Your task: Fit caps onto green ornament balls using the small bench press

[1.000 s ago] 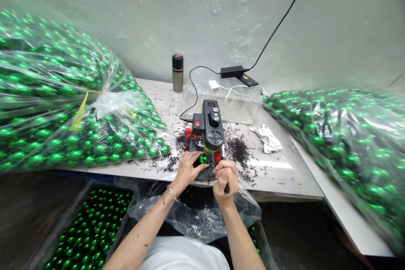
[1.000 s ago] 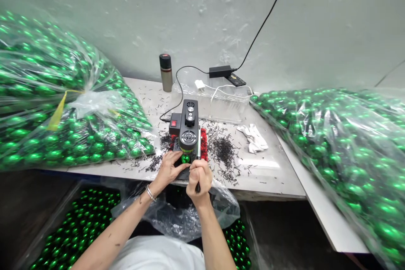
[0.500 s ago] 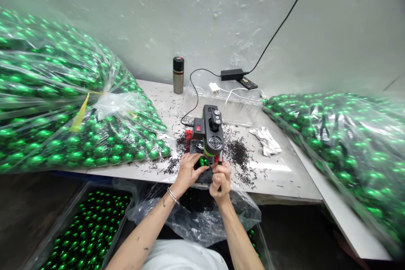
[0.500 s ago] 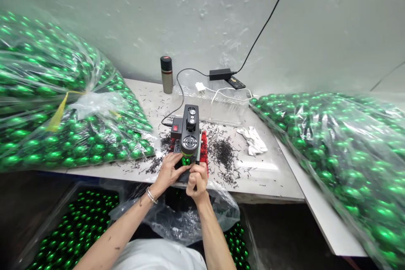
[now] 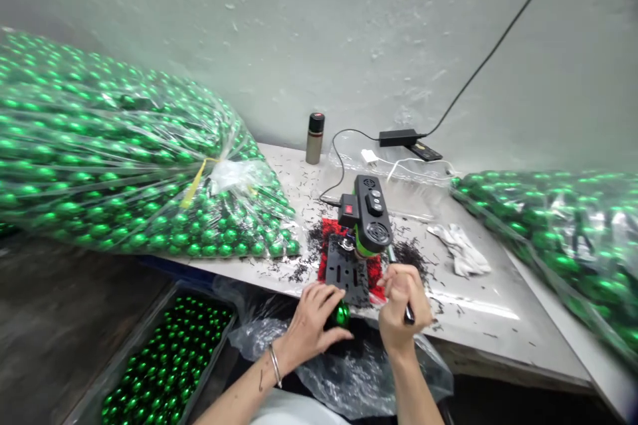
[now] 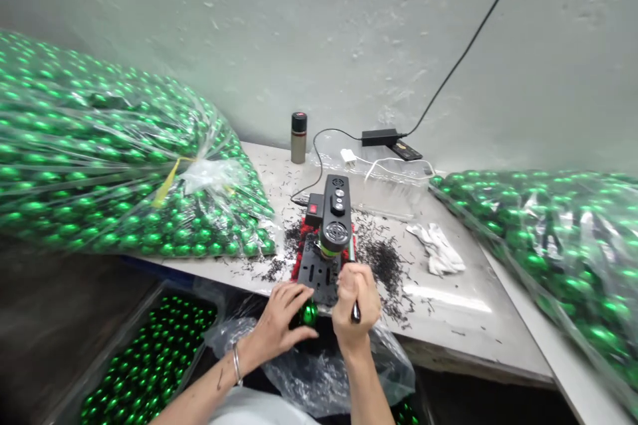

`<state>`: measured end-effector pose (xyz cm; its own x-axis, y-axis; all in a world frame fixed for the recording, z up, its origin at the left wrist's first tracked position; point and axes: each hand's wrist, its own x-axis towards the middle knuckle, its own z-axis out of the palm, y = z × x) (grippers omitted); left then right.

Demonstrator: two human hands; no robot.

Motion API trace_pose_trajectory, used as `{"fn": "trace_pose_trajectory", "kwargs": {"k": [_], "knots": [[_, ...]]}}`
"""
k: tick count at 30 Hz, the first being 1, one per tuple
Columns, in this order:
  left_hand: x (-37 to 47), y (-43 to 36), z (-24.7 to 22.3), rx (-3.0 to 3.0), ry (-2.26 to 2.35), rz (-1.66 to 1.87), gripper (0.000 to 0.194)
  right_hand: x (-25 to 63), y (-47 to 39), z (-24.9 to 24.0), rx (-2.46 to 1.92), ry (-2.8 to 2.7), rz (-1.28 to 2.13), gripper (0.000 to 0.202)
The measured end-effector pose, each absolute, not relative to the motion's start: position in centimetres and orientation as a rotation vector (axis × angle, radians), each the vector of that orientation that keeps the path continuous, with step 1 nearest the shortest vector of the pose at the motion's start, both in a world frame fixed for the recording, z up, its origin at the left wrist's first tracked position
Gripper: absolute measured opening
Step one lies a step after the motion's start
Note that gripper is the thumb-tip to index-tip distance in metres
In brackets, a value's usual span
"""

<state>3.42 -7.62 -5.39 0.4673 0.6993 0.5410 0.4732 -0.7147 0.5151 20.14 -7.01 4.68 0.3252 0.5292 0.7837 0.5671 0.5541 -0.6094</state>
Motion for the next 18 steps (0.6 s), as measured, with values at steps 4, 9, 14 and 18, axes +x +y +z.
{"fn": "trace_pose_trajectory", "kwargs": {"k": [4, 9, 14, 18], "knots": [[1.2, -4.8, -4.0, 2.417, 1.254, 1.147, 0.037, 19.9, -6.8, 3.3, -1.035, -1.281, -0.035, 0.034], [-1.7, 5.0, -0.6, 2.369, 1.938, 0.803, 0.028, 19.7, -6.8, 2.8, -1.03, -1.252, -0.011, 0.034], [-2.4, 10.6, 0.8, 2.358, 2.015, 0.416, 0.027, 19.7, -6.8, 2.4, -1.019, -1.256, -0.009, 0.034], [-2.2, 11.6, 0.5, 2.362, 1.937, 0.34, 0.023, 19.5, -6.7, 2.3, -1.008, -1.242, -0.014, 0.034]]}}
